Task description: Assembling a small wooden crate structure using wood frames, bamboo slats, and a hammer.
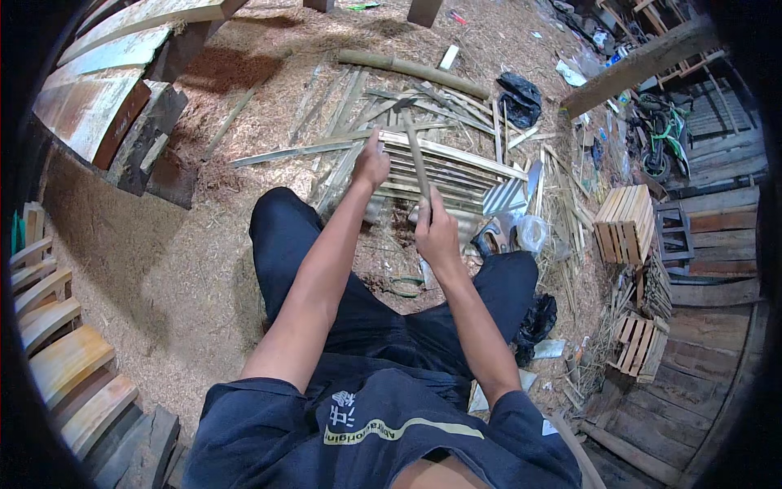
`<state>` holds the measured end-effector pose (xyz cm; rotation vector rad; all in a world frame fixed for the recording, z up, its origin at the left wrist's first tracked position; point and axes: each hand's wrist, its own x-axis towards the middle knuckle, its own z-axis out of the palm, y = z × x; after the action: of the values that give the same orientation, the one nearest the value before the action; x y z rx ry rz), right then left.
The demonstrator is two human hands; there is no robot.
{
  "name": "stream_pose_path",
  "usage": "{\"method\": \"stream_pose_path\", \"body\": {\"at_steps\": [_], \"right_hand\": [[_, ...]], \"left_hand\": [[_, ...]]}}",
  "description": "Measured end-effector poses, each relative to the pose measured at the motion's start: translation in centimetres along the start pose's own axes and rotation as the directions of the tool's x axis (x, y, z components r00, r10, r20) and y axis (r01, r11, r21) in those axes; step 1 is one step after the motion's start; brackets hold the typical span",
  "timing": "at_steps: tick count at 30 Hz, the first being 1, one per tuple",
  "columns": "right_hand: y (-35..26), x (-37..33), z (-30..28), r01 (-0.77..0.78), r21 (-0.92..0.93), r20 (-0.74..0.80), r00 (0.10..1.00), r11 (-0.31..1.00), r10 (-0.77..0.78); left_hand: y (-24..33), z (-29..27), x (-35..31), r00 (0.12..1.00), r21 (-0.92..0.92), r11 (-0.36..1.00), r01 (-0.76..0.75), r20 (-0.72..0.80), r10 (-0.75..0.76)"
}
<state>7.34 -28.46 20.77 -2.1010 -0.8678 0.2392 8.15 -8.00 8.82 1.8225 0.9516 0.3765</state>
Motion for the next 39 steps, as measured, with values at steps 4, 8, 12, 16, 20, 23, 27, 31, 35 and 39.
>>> {"method": "stream_pose_path", "body": {"at_steps": [4,8,12,16,20,23,27,31,35,39], "right_hand": [[0.1,0.4,-0.2,-0.074,-0.109,0.111,0.99,0.991,0.087],[0.2,0.6,-0.5,-0.035,0.066,-0.052,0.998,0.997,0.039],[0.3,0.5,-0.3,-0.01,-0.099,0.184,0.983,0.995,0.028],[0.4,0.4,-0.3,-0.016,0.048,0.041,0.999,0.999,0.014],[0.4,0.3,-0.2,-0.018,-0.135,0.138,0.99,0.991,0.037],[0.4,0.4,0.1,-0.02,-0.001,-0.002,1.0,1.0,0.02],[0.3,1.1,-0.2,-0.058,-0.054,0.056,0.997,0.997,0.061],[0.0,1.2,-0.9,-0.037,-0.03,0.054,0.998,0.999,0.039],[-0.2,1.1,-1.0,-0.078,-0.027,0.123,0.989,0.997,0.081],[0.0,1.0,-0.6,-0.073,0.135,-0.025,0.997,0.988,0.077]], "left_hand": [[-0.5,0.4,0.2,0.997,-0.009,0.999,-0.051,-0.059,0.05],[-0.8,0.4,0.3,1.0,0.013,1.0,0.009,-0.022,-0.009],[-0.4,0.4,-0.2,0.997,-0.036,0.997,0.073,0.019,-0.072],[0.2,0.1,0.0,0.999,0.051,0.997,0.053,0.006,-0.053],[-0.1,0.3,0.0,1.0,0.024,0.999,0.027,-0.013,-0.027],[-0.4,0.4,-0.1,0.997,-0.058,0.997,-0.053,-0.057,0.049],[-0.3,0.5,-0.1,0.998,-0.018,1.0,-0.024,-0.059,0.023],[0.2,0.2,-0.2,0.999,0.016,0.999,0.049,0.017,-0.049],[0.6,-0.2,-0.3,0.999,0.02,0.999,0.039,-0.004,-0.039],[0.5,-0.2,-0.3,0.999,0.035,0.999,0.041,0.024,-0.042]]}}
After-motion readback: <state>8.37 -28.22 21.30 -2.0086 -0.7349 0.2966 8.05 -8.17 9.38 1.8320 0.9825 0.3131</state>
